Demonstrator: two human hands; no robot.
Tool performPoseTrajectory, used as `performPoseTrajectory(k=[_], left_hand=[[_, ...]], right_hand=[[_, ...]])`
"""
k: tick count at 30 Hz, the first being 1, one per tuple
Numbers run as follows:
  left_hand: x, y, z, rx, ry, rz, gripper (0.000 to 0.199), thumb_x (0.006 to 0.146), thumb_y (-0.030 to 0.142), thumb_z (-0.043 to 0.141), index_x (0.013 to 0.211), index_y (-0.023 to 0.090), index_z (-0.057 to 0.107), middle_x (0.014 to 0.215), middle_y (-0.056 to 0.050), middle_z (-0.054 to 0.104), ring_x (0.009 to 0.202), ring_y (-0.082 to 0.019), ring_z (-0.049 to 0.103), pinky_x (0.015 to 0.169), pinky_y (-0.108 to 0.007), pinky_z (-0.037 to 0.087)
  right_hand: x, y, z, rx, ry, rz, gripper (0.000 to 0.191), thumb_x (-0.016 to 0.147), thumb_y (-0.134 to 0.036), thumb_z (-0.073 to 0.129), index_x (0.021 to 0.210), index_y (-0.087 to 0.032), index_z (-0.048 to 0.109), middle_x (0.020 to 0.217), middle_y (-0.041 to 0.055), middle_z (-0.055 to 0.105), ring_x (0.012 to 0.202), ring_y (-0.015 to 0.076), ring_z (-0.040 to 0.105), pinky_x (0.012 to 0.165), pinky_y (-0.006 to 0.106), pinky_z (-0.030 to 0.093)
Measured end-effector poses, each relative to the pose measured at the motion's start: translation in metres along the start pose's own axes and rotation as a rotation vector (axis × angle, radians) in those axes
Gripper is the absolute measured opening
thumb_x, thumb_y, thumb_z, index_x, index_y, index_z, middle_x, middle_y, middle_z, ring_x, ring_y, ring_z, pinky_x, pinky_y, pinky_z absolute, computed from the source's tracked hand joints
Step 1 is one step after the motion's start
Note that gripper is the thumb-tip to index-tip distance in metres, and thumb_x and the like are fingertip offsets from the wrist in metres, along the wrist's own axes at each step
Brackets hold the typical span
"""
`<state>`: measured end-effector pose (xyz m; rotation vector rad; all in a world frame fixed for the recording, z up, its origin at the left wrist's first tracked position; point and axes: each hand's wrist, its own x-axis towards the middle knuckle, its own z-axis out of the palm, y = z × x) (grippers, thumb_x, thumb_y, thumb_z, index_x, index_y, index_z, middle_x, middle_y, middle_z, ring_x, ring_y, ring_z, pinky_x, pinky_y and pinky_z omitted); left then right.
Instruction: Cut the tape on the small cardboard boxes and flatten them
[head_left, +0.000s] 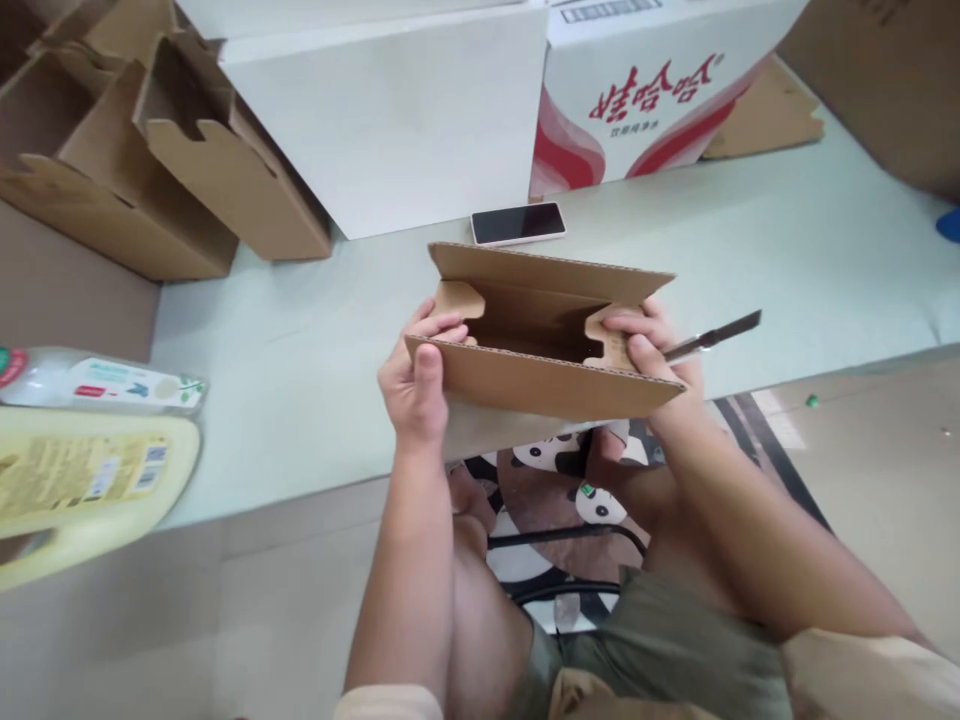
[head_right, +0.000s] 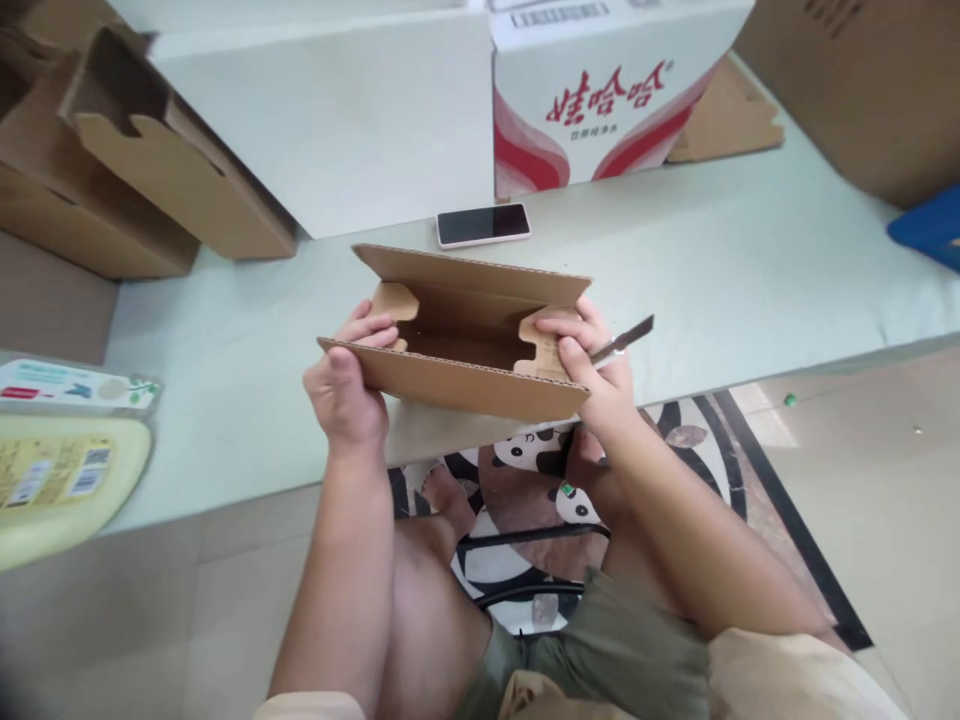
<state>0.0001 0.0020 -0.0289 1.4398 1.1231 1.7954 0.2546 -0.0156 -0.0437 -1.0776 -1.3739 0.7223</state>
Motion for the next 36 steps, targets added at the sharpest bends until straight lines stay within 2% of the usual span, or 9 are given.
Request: performPoseTrajectory(k=[4,9,11,14,16,20,26,31,36], left_hand=[[-0.002,0.006,0.004,0.056,0.058,-0.057,0.046,0.093,0.064,0.057,0.084,0.026,0.081,0.094,-0.003,0.078,0.128,-0.027,0.064,0.12,-0.047,0.042],[-0.014,0.014,0.006,0.071,0.111,-0.094,0.049,0.088,0.068,0.06,0.079,0.024,0.077,0.088,-0.004,0.076,0.126,-0.027,0.065,0.121,-0.045,0.04],[-0.022,0.017,0.005,0.069,0.125,-0.096,0.049,0.087,0.069,0.061,0.078,0.024,0.076,0.085,-0.004,0.075,0.124,-0.027,0.066,0.121,-0.045,0.04],[-0.033,0.022,0.002,0.07,0.133,-0.107,0.05,0.085,0.071,0.062,0.079,0.024,0.075,0.083,-0.004,0.074,0.125,-0.027,0.065,0.122,-0.045,0.038],[-0.04,0.024,0.002,0.068,0.149,-0.126,0.05,0.082,0.072,0.065,0.078,0.023,0.075,0.085,-0.005,0.074,0.125,-0.028,0.065,0.122,-0.045,0.038],[-0.045,0.024,0.008,0.027,0.178,-0.16,0.049,0.075,0.071,0.073,0.079,0.022,0.075,0.092,-0.006,0.075,0.124,-0.028,0.065,0.119,-0.044,0.041],[-0.042,0.016,0.013,0.107,0.16,-0.169,0.054,0.072,0.07,0.077,0.094,0.021,0.071,0.108,-0.008,0.073,0.114,-0.027,0.068,0.111,-0.043,0.049],[-0.04,0.006,0.005,0.161,0.092,-0.079,0.067,0.068,0.067,0.082,0.122,0.031,0.065,0.133,-0.006,0.065,0.132,-0.027,0.058,0.116,-0.045,0.045],[-0.038,0.007,0.011,0.231,0.037,-0.128,0.043,0.077,0.061,0.075,0.098,0.024,0.078,0.13,-0.008,0.069,0.136,-0.029,0.057,0.123,-0.045,0.036]], right_hand=[[0.001,0.004,0.0,0.035,-0.005,0.03,0.028,0.094,-0.051,0.059,0.112,-0.033,0.072,0.131,0.0023,0.066,0.137,0.0265,0.052,0.123,0.049,0.037],[-0.003,0.008,0.004,0.213,-0.007,-0.006,0.035,0.093,-0.05,0.061,0.125,-0.035,0.056,0.121,0.0023,0.065,0.111,0.0224,0.065,0.103,0.045,0.053],[-0.007,0.009,0.004,0.251,-0.001,-0.037,0.044,0.093,-0.05,0.062,0.132,-0.039,0.048,0.124,0.0014,0.062,0.107,0.0218,0.065,0.1,0.046,0.054],[-0.014,0.007,-0.001,0.298,-0.05,-0.041,0.056,0.092,-0.051,0.061,0.142,-0.042,0.039,0.137,0.0014,0.058,0.115,0.0236,0.063,0.105,0.049,0.051],[-0.018,0.005,-0.005,0.312,-0.059,-0.032,0.05,0.092,-0.051,0.062,0.138,-0.038,0.046,0.138,0.0023,0.059,0.123,0.0245,0.061,0.11,0.049,0.048],[-0.022,0.002,-0.013,0.375,-0.034,-0.03,0.027,0.094,-0.048,0.062,0.112,-0.029,0.063,0.122,0.0046,0.067,0.125,0.0238,0.06,0.114,0.048,0.044],[-0.02,0.003,-0.018,0.421,-0.018,0.014,0.033,0.089,-0.057,0.065,0.097,-0.025,0.066,0.116,0.0071,0.068,0.125,0.0263,0.06,0.115,0.052,0.042],[-0.021,0.008,-0.026,0.431,-0.057,-0.008,0.04,0.087,-0.063,0.064,0.094,-0.024,0.066,0.115,0.007,0.067,0.125,0.0282,0.059,0.116,0.054,0.041],[-0.021,0.012,-0.034,0.342,-0.057,-0.055,0.042,0.091,-0.065,0.056,0.087,-0.024,0.066,0.108,0.0057,0.067,0.122,0.0273,0.061,0.113,0.052,0.044]])
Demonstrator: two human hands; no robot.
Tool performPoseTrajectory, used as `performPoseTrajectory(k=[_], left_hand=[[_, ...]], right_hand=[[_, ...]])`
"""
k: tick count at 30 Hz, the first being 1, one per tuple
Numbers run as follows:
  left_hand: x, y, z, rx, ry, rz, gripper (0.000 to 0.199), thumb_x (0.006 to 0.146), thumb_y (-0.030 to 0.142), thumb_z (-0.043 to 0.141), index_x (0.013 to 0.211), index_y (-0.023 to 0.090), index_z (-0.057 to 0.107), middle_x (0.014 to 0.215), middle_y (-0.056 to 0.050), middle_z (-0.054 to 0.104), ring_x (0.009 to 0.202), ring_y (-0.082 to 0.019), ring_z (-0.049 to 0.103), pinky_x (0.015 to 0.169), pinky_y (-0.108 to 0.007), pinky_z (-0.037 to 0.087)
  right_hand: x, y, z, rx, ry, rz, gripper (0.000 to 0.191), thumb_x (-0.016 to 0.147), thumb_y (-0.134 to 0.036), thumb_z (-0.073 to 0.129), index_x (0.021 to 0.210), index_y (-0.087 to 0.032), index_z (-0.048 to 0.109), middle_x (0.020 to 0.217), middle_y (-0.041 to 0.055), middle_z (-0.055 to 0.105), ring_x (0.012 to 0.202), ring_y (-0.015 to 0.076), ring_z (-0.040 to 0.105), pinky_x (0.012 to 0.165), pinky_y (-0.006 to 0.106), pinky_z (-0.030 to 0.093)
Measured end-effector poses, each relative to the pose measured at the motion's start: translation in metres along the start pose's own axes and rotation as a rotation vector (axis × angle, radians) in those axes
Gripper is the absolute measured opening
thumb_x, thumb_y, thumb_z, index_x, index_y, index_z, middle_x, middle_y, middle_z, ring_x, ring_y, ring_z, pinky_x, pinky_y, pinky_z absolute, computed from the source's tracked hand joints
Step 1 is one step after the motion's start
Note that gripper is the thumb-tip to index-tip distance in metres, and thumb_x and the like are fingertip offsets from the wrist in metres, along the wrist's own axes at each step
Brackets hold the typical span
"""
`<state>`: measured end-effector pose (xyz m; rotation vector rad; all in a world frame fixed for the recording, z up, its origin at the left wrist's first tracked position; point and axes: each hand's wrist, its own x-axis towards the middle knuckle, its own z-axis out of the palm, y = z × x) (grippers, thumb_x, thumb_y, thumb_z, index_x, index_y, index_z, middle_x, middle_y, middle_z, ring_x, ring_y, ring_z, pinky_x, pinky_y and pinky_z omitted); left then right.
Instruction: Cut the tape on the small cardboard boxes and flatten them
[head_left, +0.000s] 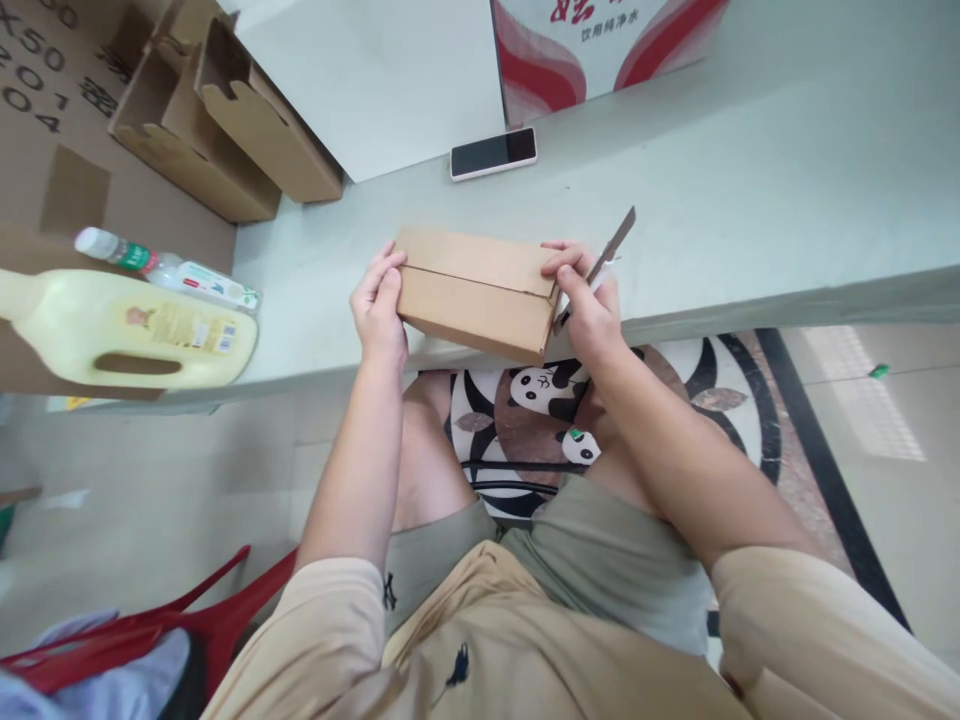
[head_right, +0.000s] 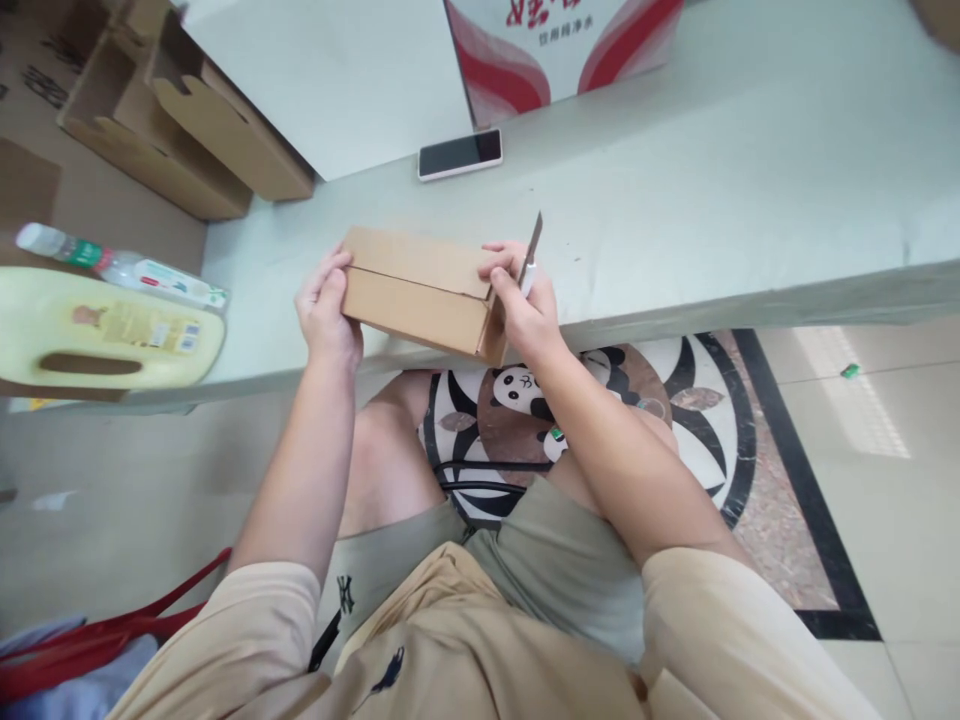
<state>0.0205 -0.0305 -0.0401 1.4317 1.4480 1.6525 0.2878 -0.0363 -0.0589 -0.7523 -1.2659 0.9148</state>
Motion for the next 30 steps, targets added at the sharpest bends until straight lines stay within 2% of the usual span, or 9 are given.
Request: performPoseTrajectory(k=[5,8,10,13,16,19,21,25,30], left_hand=[[-0.001,0.007,0.006,-0.028,0.082,-0.088,0.032,0.077,0.05,0.076,0.092,0.022,0.079,0.117,-0.007,0.075,0.129,-0.027,0.062,0.119,-0.041,0.042],[0.001,0.007,-0.001,-0.081,0.112,-0.148,0.036,0.075,0.052,0.076,0.094,0.021,0.077,0.11,-0.006,0.076,0.121,-0.027,0.066,0.111,-0.039,0.049],[0.005,0.004,-0.01,-0.14,0.149,-0.168,0.039,0.074,0.053,0.075,0.096,0.021,0.075,0.11,-0.006,0.075,0.118,-0.027,0.067,0.105,-0.037,0.053],[0.011,0.0,-0.024,-0.207,0.192,-0.225,0.037,0.076,0.054,0.072,0.098,0.023,0.071,0.115,-0.006,0.074,0.118,-0.025,0.067,0.097,-0.032,0.056],[0.01,-0.006,-0.026,-0.248,0.185,-0.384,0.029,0.08,0.048,0.068,0.096,0.024,0.069,0.113,-0.005,0.075,0.111,-0.021,0.07,0.087,-0.029,0.058],[-0.005,-0.008,-0.012,-0.295,0.123,-0.605,0.021,0.085,0.041,0.063,0.089,0.021,0.069,0.099,-0.007,0.077,0.092,-0.019,0.073,0.073,-0.027,0.059],[-0.02,-0.004,0.003,-0.348,0.054,-0.715,0.029,0.088,0.046,0.059,0.095,0.021,0.07,0.102,-0.008,0.077,0.09,-0.02,0.074,0.067,-0.027,0.059],[-0.042,0.01,0.02,-0.428,-0.068,-0.666,0.057,0.089,0.071,0.045,0.103,0.021,0.07,0.109,-0.011,0.076,0.103,-0.026,0.074,0.064,-0.03,0.06],[-0.055,0.02,0.017,-0.379,-0.361,-0.737,0.099,0.067,0.102,0.033,0.108,0.019,0.069,0.105,-0.018,0.075,0.112,-0.037,0.071,0.08,-0.045,0.064]], right_hand=[[-0.002,0.004,-0.008,-0.017,0.033,0.04,0.046,0.089,-0.07,0.055,0.104,-0.029,0.067,0.116,0.0047,0.068,0.121,0.0261,0.062,0.112,0.05,0.046],[-0.003,0.013,-0.011,0.007,0.105,0.122,0.051,0.087,-0.073,0.054,0.115,-0.03,0.063,0.118,0.004,0.069,0.116,0.0242,0.064,0.107,0.048,0.05],[-0.003,0.02,-0.01,0.007,0.127,0.186,0.053,0.086,-0.074,0.055,0.111,-0.028,0.063,0.116,0.0045,0.07,0.113,0.0238,0.066,0.105,0.047,0.051],[-0.004,0.026,-0.002,0.042,0.051,0.294,0.056,0.084,-0.077,0.055,0.103,-0.025,0.063,0.111,0.0053,0.072,0.104,0.0234,0.069,0.101,0.048,0.053],[-0.005,0.02,0.009,0.178,-0.088,0.262,0.059,0.083,-0.078,0.056,0.113,-0.027,0.059,0.115,0.0053,0.073,0.108,0.0237,0.07,0.104,0.048,0.053],[-0.007,0.004,0.016,0.193,-0.195,0.122,0.06,0.088,-0.074,0.053,0.128,-0.029,0.055,0.133,0.0065,0.068,0.133,0.0246,0.059,0.12,0.051,0.04],[-0.009,-0.009,0.017,0.113,-0.278,0.06,0.059,0.091,-0.072,0.049,0.13,-0.029,0.058,0.147,0.0067,0.06,0.147,0.0252,0.047,0.128,0.051,0.029],[-0.011,-0.026,0.01,0.011,-0.309,-0.031,0.06,0.09,-0.074,0.047,0.131,-0.033,0.062,0.157,0.0024,0.05,0.155,0.0272,0.034,0.131,0.054,0.02],[-0.009,-0.037,-0.005,-0.009,-0.222,-0.005,0.064,0.088,-0.078,0.048,0.134,-0.035,0.062,0.156,-0.001,0.051,0.155,0.0294,0.032,0.131,0.055,0.021]])
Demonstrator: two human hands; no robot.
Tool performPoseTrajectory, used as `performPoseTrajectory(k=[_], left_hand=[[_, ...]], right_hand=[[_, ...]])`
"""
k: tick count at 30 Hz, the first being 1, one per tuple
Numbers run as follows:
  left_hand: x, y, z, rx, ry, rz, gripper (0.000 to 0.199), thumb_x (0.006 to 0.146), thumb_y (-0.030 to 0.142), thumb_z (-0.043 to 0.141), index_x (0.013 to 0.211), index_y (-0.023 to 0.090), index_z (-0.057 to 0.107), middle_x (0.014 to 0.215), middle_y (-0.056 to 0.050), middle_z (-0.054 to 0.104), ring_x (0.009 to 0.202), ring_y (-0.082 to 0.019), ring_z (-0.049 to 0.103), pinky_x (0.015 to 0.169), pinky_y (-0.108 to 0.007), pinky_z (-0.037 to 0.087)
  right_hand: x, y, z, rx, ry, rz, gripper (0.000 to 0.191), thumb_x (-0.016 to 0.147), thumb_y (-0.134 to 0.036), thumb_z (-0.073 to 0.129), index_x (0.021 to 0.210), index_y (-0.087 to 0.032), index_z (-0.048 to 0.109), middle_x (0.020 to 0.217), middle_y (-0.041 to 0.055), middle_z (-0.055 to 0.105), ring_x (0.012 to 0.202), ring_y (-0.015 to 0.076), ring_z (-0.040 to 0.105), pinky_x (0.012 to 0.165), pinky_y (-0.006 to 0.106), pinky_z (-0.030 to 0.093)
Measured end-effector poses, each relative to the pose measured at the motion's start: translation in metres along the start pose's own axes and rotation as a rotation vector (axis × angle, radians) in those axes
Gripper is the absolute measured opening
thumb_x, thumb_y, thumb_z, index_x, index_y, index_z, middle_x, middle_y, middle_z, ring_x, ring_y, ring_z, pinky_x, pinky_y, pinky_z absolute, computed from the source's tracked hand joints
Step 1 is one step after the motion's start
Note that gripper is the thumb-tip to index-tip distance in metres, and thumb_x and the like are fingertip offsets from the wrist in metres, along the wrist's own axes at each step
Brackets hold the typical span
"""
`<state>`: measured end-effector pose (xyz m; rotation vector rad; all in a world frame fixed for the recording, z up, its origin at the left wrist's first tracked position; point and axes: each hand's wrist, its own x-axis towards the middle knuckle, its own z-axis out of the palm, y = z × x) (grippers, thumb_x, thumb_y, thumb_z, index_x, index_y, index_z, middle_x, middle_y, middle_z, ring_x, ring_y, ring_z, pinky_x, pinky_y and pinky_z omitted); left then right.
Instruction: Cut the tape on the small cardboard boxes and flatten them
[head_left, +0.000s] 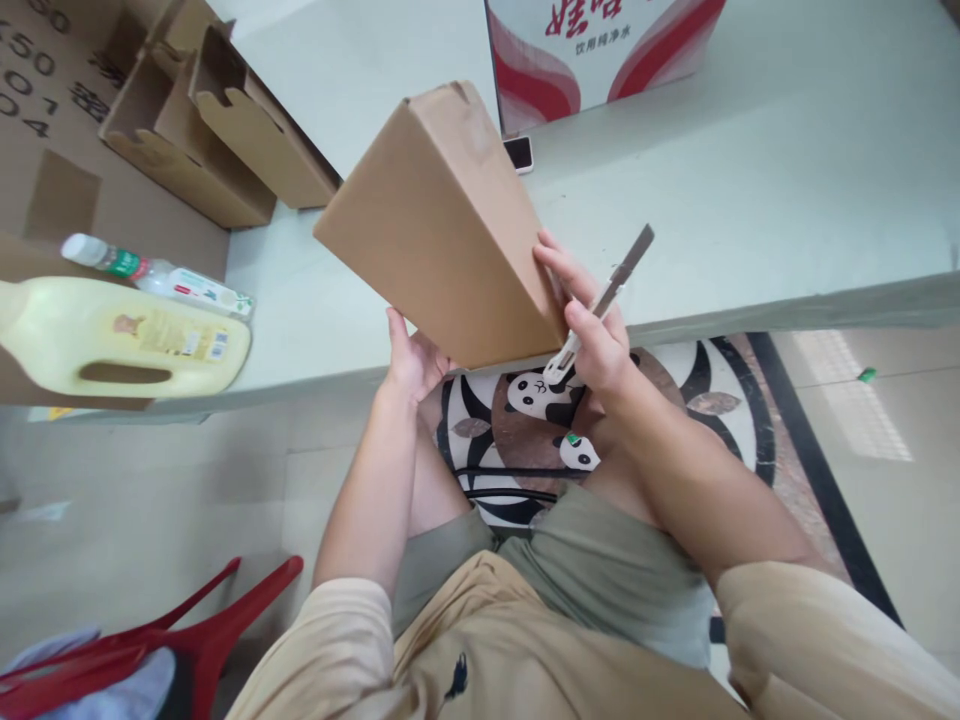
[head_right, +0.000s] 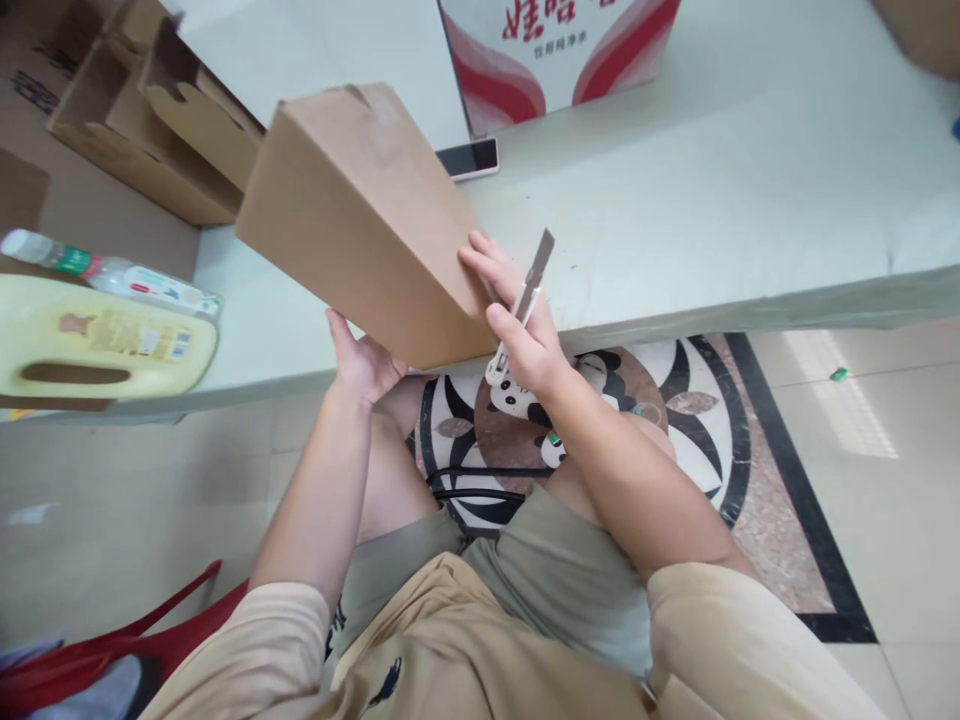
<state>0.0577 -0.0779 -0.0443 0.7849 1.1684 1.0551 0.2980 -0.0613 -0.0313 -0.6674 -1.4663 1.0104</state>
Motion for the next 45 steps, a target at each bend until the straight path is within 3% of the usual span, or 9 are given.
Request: performPoseTrajectory(k=[5,10,13,18,21,25,31,38,45], left_hand=[[-0.003,-0.007,0.004,0.042,-0.006,0.081,0.093,0.055,0.093,0.067,0.117,0.024,0.067,0.123,-0.016,0.073,0.122,-0.037,0.067,0.092,-0.047,0.061],[0.006,-0.005,0.013,-0.014,0.106,-0.02,0.078,0.083,0.086,0.044,0.122,0.022,0.068,0.11,-0.015,0.077,0.095,-0.03,0.075,0.074,-0.042,0.064],[0.007,-0.006,0.02,0.033,0.164,-0.153,0.053,0.091,0.064,0.057,0.114,0.018,0.072,0.094,-0.013,0.078,0.074,-0.024,0.073,0.059,-0.035,0.06],[0.002,-0.02,0.028,0.138,0.054,-0.133,0.031,0.082,0.036,0.077,0.109,0.021,0.074,0.099,-0.01,0.079,0.086,-0.024,0.075,0.08,-0.037,0.063],[0.001,-0.018,0.024,0.277,0.157,0.035,0.026,0.082,0.032,0.076,0.105,0.018,0.074,0.11,-0.012,0.077,0.102,-0.028,0.074,0.098,-0.046,0.059],[0.002,0.025,0.029,0.38,0.415,0.561,0.033,0.08,0.024,0.079,0.112,0.022,0.069,0.13,-0.007,0.069,0.134,-0.028,0.059,0.117,-0.045,0.045],[0.044,0.088,0.067,0.611,0.163,0.779,0.028,0.078,0.014,0.08,0.101,0.023,0.069,0.131,-0.001,0.066,0.144,-0.027,0.049,0.124,-0.04,0.037],[0.091,0.056,0.066,0.523,0.109,0.63,0.023,0.077,0.016,0.066,0.099,0.021,0.071,0.128,-0.004,0.066,0.154,-0.038,0.03,0.13,-0.062,0.015],[0.081,0.07,0.065,0.901,0.05,0.553,0.059,0.057,0.035,0.062,0.111,0.055,0.07,0.14,0.021,0.057,0.16,-0.036,0.006,0.136,-0.053,0.007]], right_hand=[[-0.002,-0.011,-0.004,-0.019,-0.012,0.051,0.067,0.086,-0.08,0.049,0.132,-0.035,0.063,0.155,-0.0003,0.052,0.155,0.0311,0.033,0.131,0.055,0.021],[-0.007,-0.014,-0.002,-0.015,-0.001,-0.047,0.055,0.092,-0.072,0.046,0.127,-0.035,0.066,0.146,0.0016,0.06,0.147,0.0318,0.045,0.127,0.059,0.029],[-0.009,-0.014,-0.002,-0.056,0.037,-0.127,0.044,0.095,-0.064,0.047,0.12,-0.036,0.07,0.139,0.0012,0.065,0.145,0.0324,0.048,0.127,0.061,0.029],[-0.007,-0.012,-0.002,-0.111,0.101,-0.089,0.042,0.093,-0.067,0.049,0.103,-0.032,0.07,0.135,0.0031,0.065,0.144,0.0348,0.047,0.124,0.064,0.03],[-0.006,-0.009,-0.002,-0.157,0.106,-0.031,0.042,0.092,-0.067,0.052,0.1,-0.029,0.068,0.136,0.0056,0.063,0.14,0.0356,0.051,0.122,0.065,0.033],[-0.005,-0.006,-0.003,-0.171,0.081,-0.032,0.038,0.093,-0.062,0.053,0.099,-0.027,0.067,0.134,0.007,0.064,0.136,0.035,0.054,0.121,0.064,0.034],[-0.003,-0.005,-0.004,-0.191,0.089,-0.023,0.025,0.091,-0.05,0.058,0.093,-0.027,0.067,0.129,0.0064,0.066,0.132,0.0345,0.057,0.119,0.061,0.037],[0.001,-0.001,-0.01,-0.214,0.092,-0.005,0.015,0.08,-0.02,0.055,0.087,-0.025,0.067,0.12,0.0041,0.07,0.123,0.0301,0.063,0.112,0.054,0.046],[0.002,0.001,-0.01,-0.248,0.117,-0.03,0.021,0.075,-0.015,0.051,0.086,-0.023,0.067,0.117,0.0047,0.072,0.118,0.0277,0.066,0.106,0.05,0.05]])
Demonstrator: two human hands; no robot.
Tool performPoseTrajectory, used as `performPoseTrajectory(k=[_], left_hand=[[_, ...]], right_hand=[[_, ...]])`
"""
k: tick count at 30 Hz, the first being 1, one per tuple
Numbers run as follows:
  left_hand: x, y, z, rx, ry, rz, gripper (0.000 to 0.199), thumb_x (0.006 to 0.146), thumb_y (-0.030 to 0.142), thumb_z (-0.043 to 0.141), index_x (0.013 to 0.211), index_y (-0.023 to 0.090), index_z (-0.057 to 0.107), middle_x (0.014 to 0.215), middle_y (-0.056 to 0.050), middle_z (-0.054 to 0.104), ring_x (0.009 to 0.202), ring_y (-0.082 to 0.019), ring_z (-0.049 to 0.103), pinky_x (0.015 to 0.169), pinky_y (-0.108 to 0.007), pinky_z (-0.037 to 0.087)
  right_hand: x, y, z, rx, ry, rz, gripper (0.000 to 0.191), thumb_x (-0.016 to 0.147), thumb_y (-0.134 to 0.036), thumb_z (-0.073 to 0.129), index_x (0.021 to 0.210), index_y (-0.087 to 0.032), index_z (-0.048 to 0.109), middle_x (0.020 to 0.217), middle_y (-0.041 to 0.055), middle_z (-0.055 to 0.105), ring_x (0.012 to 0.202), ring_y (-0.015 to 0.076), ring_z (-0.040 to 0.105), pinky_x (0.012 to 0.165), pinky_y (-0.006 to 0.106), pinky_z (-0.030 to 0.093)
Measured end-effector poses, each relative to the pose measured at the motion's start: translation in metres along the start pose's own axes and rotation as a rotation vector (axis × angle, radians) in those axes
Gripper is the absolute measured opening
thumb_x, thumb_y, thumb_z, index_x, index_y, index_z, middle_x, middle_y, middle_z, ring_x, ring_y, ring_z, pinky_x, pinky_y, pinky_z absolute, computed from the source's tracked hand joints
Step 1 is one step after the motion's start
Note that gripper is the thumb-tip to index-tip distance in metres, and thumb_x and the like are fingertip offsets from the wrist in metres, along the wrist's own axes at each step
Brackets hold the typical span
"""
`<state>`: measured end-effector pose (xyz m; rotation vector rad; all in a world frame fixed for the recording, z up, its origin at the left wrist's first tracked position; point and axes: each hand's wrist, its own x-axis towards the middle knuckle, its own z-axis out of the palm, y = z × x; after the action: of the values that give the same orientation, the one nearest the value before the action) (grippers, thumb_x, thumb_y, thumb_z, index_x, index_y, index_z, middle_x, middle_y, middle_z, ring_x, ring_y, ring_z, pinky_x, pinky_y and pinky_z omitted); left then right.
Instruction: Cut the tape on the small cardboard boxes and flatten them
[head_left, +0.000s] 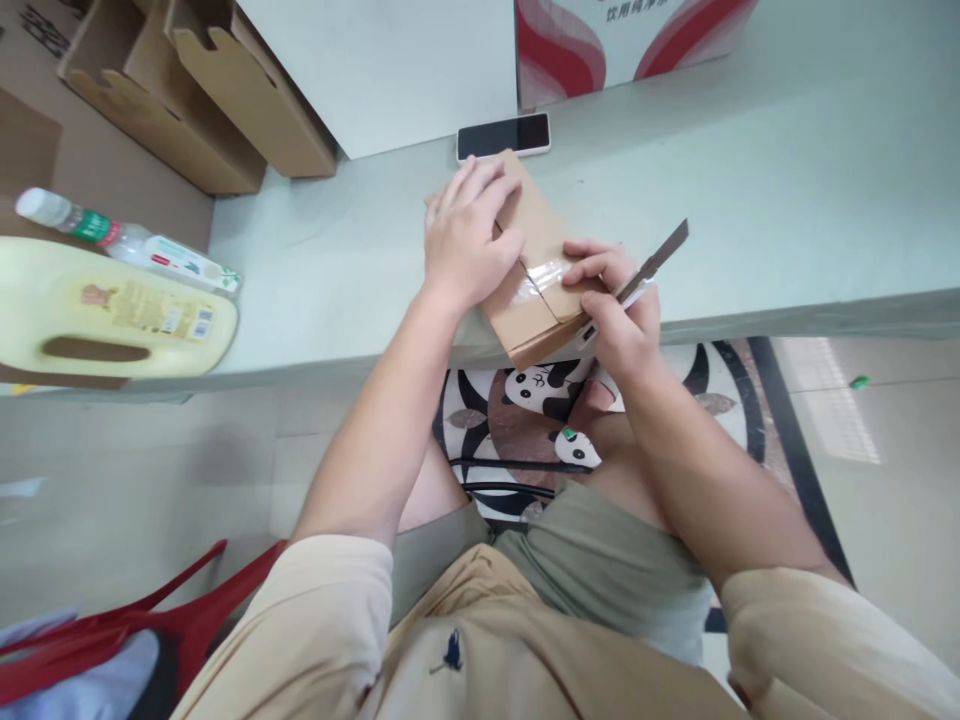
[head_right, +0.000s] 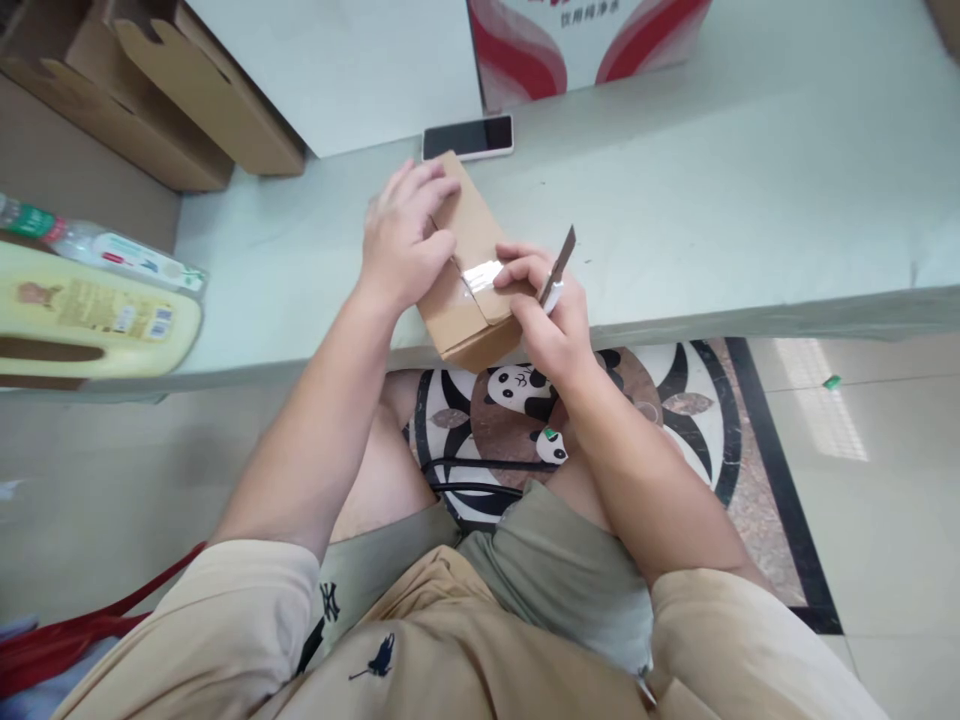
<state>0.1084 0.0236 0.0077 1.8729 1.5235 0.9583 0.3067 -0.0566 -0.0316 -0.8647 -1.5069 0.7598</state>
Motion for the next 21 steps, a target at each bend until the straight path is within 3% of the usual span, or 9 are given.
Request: performPoseTrajectory(k=[7,10,13,16,18,21], left_hand=[[-0.001,0.001,0.001,-0.044,0.047,-0.013,0.082,0.049,0.037,0.062,0.13,0.053,0.062,0.143,0.017,0.057,0.16,-0.035,0.004,0.136,-0.051,0.006],[-0.003,0.0,0.0,-0.043,0.059,-0.005,0.077,0.049,0.036,0.064,0.125,0.051,0.065,0.141,0.013,0.061,0.16,-0.036,0.01,0.136,-0.052,0.007],[-0.006,0.002,-0.001,0.016,0.047,0.01,0.066,0.052,0.036,0.064,0.117,0.048,0.069,0.14,0.012,0.062,0.158,-0.038,0.017,0.135,-0.052,0.008],[-0.007,0.005,0.002,0.09,0.034,0.008,0.061,0.056,0.036,0.065,0.116,0.045,0.07,0.142,0.01,0.06,0.156,-0.038,0.022,0.135,-0.052,0.009],[-0.007,0.007,0.005,0.12,0.034,0.0,0.06,0.058,0.036,0.064,0.118,0.045,0.069,0.142,0.008,0.06,0.156,-0.038,0.023,0.134,-0.052,0.009],[-0.007,0.008,0.01,0.119,0.054,-0.009,0.061,0.059,0.036,0.065,0.12,0.045,0.068,0.142,0.008,0.06,0.156,-0.038,0.023,0.134,-0.052,0.01]], right_hand=[[-0.001,0.002,0.0,-0.018,0.0,-0.03,0.016,0.08,-0.019,0.053,0.085,-0.023,0.067,0.118,0.0061,0.071,0.118,0.0269,0.066,0.103,0.049,0.051],[0.0,0.006,-0.001,-0.027,0.128,-0.026,0.014,0.087,-0.032,0.054,0.087,-0.023,0.065,0.111,0.0071,0.071,0.113,0.0255,0.068,0.093,0.045,0.056],[0.004,0.014,-0.005,0.01,0.31,0.062,0.028,0.095,-0.049,0.048,0.091,-0.024,0.059,0.082,0.0034,0.068,0.079,0.0195,0.07,0.065,0.034,0.056],[0.008,0.027,-0.014,0.037,0.394,0.202,0.034,0.101,-0.055,0.035,0.093,-0.026,0.051,0.047,-0.0071,0.04,0.038,0.0129,0.041,0.043,0.029,0.04],[0.009,0.035,-0.021,0.021,0.373,0.275,0.037,0.105,-0.051,0.022,0.096,-0.026,0.048,0.043,-0.0093,0.028,0.033,0.0124,0.028,0.041,0.03,0.033],[0.006,0.038,-0.028,-0.058,0.282,0.263,0.033,0.106,-0.046,0.019,0.106,-0.027,0.047,0.048,-0.006,0.038,0.039,0.0143,0.032,0.045,0.033,0.036]])
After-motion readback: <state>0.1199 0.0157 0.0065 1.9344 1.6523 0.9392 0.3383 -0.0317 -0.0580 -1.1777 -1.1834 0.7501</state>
